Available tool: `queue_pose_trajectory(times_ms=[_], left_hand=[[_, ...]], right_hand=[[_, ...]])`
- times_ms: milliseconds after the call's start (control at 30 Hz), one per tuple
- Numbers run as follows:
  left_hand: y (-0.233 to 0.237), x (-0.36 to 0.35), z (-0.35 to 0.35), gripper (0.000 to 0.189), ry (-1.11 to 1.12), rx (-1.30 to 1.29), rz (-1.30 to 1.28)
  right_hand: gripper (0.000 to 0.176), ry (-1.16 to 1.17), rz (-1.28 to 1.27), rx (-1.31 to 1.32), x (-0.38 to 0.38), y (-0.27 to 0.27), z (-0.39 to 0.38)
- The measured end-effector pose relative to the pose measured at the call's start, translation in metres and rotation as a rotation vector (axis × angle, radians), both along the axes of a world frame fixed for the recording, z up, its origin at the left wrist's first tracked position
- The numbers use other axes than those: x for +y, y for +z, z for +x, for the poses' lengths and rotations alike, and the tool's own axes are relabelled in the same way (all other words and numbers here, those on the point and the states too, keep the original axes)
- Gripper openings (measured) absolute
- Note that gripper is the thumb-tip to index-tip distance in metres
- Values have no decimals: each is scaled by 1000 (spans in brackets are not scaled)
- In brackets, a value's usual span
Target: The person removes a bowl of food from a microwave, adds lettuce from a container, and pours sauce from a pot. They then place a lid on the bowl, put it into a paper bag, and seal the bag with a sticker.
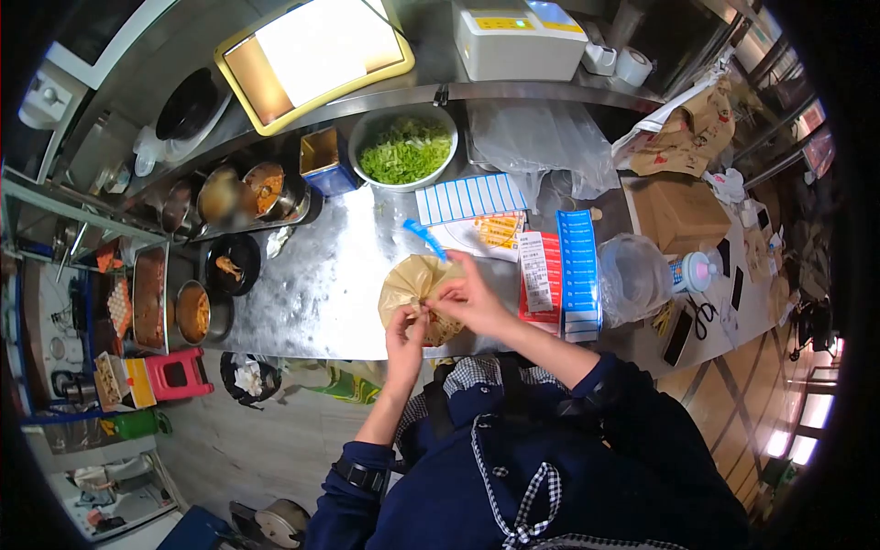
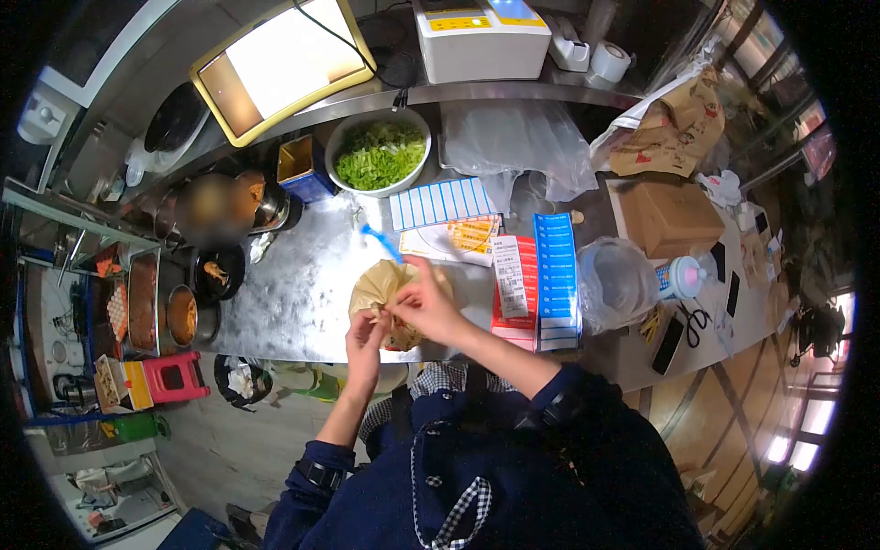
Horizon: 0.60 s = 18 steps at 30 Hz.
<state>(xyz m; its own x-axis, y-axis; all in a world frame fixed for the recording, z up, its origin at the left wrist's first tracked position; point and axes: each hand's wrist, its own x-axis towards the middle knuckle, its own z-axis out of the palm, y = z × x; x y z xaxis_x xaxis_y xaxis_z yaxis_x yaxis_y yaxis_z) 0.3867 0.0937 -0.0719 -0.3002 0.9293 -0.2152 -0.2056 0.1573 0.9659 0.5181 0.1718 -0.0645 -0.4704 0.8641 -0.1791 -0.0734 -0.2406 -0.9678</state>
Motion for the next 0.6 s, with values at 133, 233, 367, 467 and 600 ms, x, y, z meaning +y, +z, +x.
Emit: queue_pose_trajectory(times_ms=[133, 233, 367, 467, 600], left_hand=[[8, 3, 13, 16, -24, 227, 117], [11, 10, 3, 7, 39, 225, -9], [13, 22, -11, 12, 111, 272, -106], [5, 25, -19, 14, 107, 386, -155], [-2, 28, -22, 18, 117, 463, -202]], right_hand=[[65, 97, 261, 7, -7, 20, -12], [63, 149, 374, -72, -2, 34, -2], [54, 123, 206, -161, 7, 33, 44], [47, 256, 32, -181, -2, 44, 59], [45, 415, -78, -189, -12, 39, 55]])
